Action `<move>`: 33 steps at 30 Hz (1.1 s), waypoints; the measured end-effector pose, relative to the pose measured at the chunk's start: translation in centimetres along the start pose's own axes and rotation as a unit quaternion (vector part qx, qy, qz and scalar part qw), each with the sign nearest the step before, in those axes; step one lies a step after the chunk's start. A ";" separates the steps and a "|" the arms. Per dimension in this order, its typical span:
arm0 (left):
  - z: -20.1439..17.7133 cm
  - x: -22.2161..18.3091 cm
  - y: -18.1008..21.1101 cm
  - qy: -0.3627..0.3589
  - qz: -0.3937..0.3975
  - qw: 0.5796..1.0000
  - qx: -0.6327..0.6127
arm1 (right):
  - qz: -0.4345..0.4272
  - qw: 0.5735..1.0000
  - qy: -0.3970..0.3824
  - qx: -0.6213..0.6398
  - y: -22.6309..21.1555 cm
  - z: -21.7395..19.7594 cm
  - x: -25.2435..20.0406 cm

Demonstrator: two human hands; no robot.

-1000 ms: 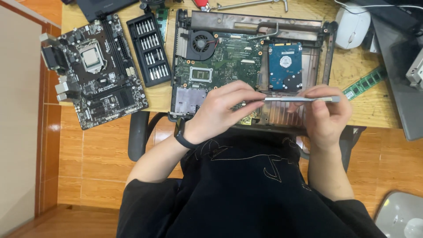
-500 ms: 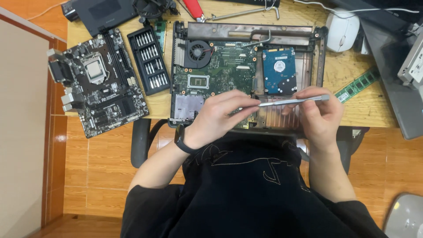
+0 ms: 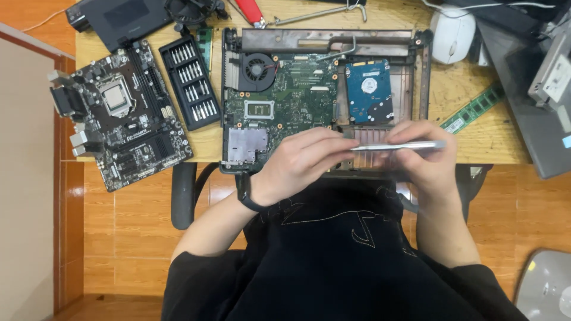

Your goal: Installing a 2.5-inch hard drive into a computer chassis and securing it with screws using a precision screwdriver.

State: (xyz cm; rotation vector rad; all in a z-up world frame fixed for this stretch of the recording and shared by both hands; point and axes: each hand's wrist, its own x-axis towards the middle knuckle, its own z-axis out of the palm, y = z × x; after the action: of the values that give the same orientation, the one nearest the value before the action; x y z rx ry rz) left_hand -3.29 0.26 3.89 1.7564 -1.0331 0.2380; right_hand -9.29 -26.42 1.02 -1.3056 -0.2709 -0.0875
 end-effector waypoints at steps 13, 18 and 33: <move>3.3 -0.5 -2.8 -0.072 -0.021 0.995 0.064 | -0.009 0.984 -0.011 -0.176 -0.2 -6.5 4.9; 3.9 -0.3 -2.9 -0.167 -0.010 0.967 0.190 | 0.116 0.960 0.035 -0.254 0.5 -8.1 6.8; 3.0 1.5 -4.8 -0.218 -0.025 0.956 0.194 | 0.092 0.955 0.023 -0.282 0.1 -4.6 7.7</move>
State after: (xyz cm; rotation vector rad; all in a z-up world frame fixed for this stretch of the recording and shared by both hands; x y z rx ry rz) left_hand 0.25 -2.60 0.24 2.2540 -1.3174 0.0145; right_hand -1.15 -30.18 1.75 -1.8885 -0.0815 -0.0368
